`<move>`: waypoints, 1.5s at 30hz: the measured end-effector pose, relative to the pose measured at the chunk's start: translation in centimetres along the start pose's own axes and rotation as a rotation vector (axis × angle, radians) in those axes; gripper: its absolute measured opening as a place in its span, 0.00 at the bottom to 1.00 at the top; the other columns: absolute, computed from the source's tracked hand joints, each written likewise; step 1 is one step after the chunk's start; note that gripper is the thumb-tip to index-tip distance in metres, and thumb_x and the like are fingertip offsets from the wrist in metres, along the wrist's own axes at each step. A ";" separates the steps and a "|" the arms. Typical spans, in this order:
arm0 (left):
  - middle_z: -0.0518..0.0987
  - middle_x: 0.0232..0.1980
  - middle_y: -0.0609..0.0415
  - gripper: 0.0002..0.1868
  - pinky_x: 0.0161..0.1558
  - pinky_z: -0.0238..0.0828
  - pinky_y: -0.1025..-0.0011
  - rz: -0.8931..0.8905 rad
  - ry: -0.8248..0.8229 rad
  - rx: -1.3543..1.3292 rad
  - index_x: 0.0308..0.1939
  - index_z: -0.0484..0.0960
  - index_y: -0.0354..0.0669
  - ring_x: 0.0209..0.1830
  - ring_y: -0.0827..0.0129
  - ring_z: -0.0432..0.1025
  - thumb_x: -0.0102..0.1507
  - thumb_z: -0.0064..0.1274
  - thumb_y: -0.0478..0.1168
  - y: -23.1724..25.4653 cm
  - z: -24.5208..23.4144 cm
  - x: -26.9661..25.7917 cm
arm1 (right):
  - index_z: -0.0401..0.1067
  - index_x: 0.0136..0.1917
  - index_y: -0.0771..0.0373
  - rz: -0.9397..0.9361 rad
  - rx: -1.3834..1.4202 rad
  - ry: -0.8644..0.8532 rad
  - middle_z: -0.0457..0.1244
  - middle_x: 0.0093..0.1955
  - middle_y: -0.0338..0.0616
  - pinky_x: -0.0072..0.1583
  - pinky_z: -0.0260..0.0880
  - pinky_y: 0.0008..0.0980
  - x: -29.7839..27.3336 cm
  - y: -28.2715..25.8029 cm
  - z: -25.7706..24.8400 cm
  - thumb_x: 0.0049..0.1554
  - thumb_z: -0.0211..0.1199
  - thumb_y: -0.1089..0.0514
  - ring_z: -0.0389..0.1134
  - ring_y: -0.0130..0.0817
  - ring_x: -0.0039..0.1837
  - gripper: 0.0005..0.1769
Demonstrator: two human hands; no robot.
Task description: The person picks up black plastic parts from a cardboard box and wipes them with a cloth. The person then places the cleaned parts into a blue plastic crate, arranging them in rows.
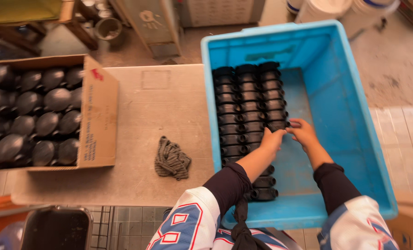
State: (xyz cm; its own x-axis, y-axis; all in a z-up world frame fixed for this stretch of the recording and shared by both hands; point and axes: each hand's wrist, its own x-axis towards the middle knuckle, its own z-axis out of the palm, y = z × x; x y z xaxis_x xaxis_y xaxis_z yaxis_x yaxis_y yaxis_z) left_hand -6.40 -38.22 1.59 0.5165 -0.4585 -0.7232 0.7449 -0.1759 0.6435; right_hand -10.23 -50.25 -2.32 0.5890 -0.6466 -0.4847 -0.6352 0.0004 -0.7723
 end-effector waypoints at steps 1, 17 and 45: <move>0.52 0.73 0.33 0.52 0.51 0.69 0.54 0.026 0.026 -0.026 0.75 0.42 0.33 0.70 0.49 0.57 0.56 0.56 0.49 0.3 0.1 0.0 | 0.67 0.62 0.66 -0.032 -0.014 -0.029 0.61 0.60 0.62 0.54 0.70 0.47 -0.3 -0.2 0.0 0.48 0.68 0.65 0.64 0.53 0.61 0.27; 0.74 0.59 0.42 0.33 0.52 0.71 0.65 0.790 0.143 -0.239 0.67 0.63 0.42 0.54 0.58 0.72 0.58 0.55 0.43 5.0 -25.7 -7.5 | 0.66 0.58 0.62 -0.711 0.383 -0.067 0.62 0.50 0.44 0.57 0.67 0.25 -5.1 -7.7 14.1 0.54 0.58 0.71 0.66 0.29 0.54 0.18; 0.74 0.20 0.58 0.28 0.36 0.66 0.71 1.328 0.964 1.200 0.23 0.77 0.50 0.22 0.67 0.72 0.48 0.57 0.70 1.8 -65.5 -18.1 | 0.40 0.77 0.44 -0.320 -0.088 -0.200 0.54 0.68 0.60 0.65 0.61 0.49 -15.7 -19.5 58.0 0.47 0.63 0.69 0.57 0.54 0.70 0.53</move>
State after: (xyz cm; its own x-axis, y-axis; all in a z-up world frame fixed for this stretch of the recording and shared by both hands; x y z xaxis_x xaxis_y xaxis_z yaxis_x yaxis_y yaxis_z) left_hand 13.28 26.82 -0.59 0.7109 -0.3163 0.6281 -0.5948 -0.7471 0.2969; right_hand 21.90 4.16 -3.46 0.8444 -0.4422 -0.3023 -0.4389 -0.2478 -0.8637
